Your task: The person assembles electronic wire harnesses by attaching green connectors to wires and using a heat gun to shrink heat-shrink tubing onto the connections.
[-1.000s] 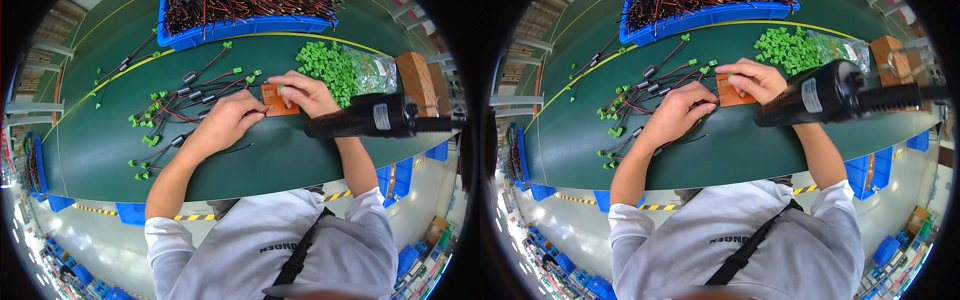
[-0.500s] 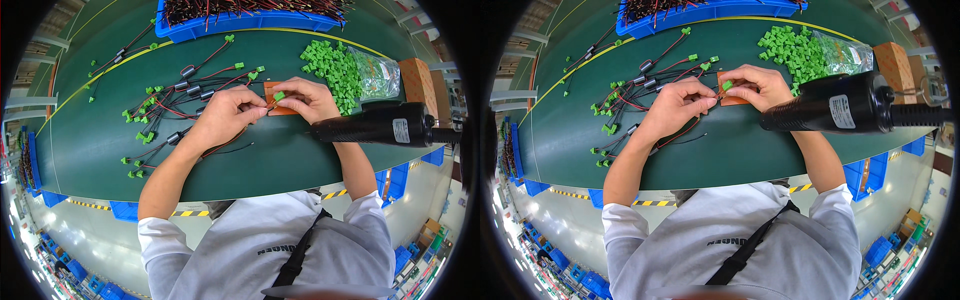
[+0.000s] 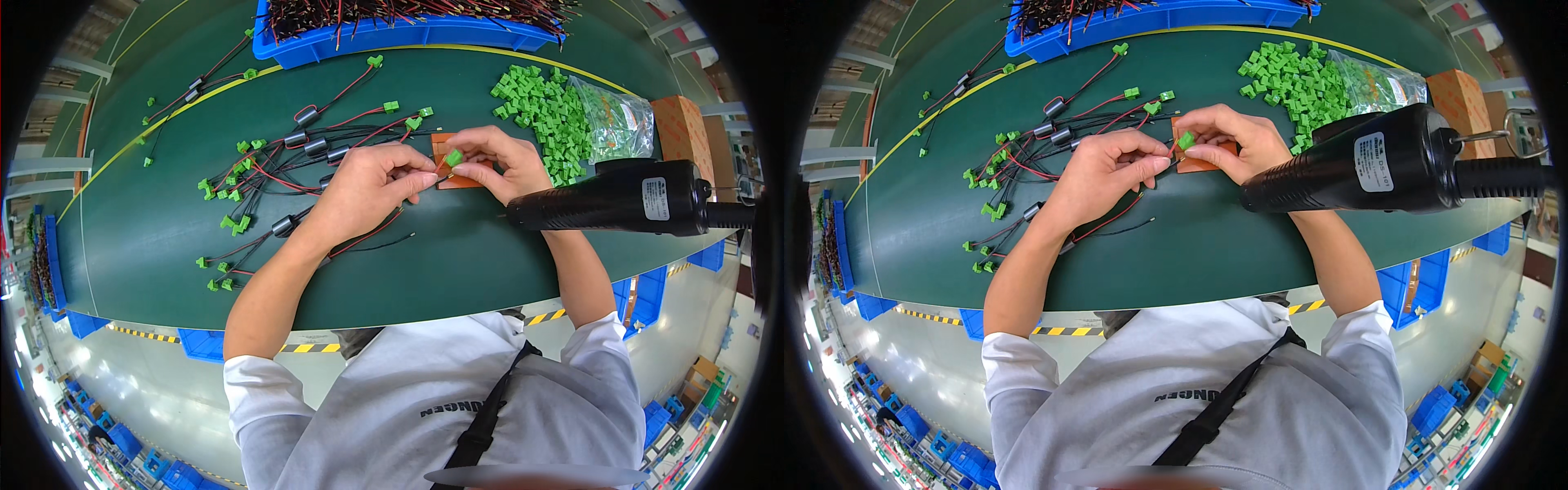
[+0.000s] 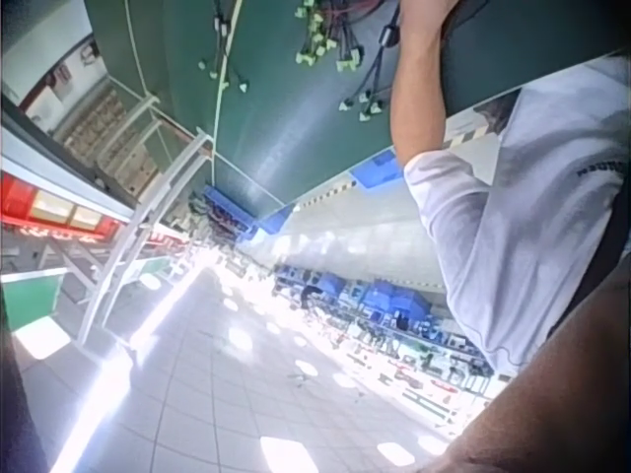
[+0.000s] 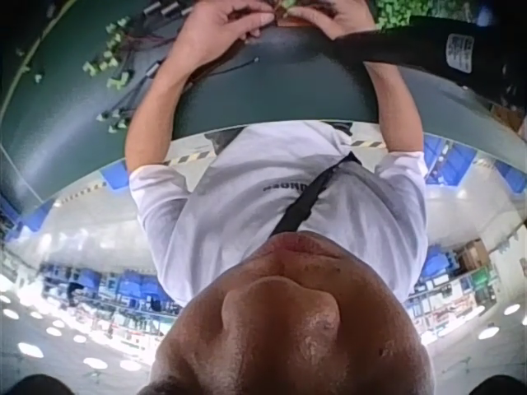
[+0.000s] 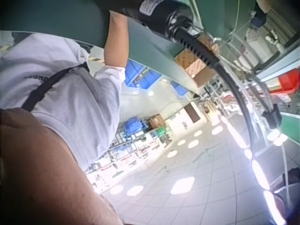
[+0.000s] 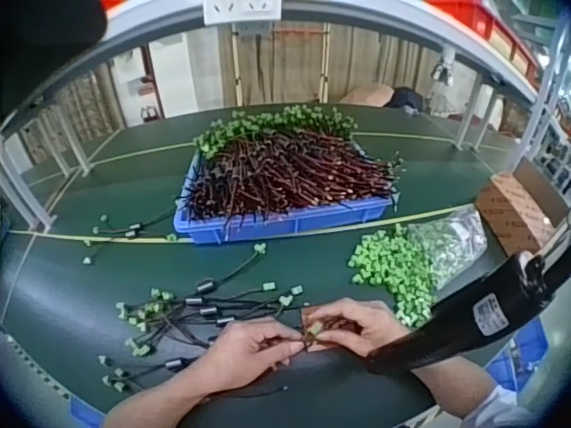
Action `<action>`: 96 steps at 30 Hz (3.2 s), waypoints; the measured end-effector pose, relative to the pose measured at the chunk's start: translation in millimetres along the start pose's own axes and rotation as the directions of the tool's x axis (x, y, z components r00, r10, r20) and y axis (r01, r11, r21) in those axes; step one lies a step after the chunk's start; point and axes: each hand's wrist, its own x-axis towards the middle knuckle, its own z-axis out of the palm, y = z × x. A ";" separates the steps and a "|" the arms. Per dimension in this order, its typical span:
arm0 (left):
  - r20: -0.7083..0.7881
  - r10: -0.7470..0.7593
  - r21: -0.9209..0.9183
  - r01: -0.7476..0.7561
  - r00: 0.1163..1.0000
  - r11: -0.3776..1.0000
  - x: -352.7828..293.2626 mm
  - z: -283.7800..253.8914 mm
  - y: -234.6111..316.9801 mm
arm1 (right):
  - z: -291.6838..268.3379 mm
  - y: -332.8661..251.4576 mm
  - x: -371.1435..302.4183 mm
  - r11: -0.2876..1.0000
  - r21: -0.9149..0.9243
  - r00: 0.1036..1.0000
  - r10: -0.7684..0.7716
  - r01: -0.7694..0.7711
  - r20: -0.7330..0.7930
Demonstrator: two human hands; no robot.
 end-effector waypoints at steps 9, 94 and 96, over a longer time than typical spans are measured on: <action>0.009 0.074 0.025 -0.074 0.997 0.997 -0.5 -0.7 -3.8 | -7.7 0.7 3.0 0.957 -0.267 0.992 -0.097 0.116 0.085; -0.135 0.202 0.424 -0.128 0.970 0.897 7.1 15.6 -3.6 | 3.8 1.2 0.0 0.717 -0.580 0.920 -0.338 0.388 0.197; -0.134 0.199 0.425 -0.125 0.971 0.896 7.9 15.2 -2.7 | 4.8 1.7 -1.1 0.728 -0.579 0.929 -0.322 0.366 0.182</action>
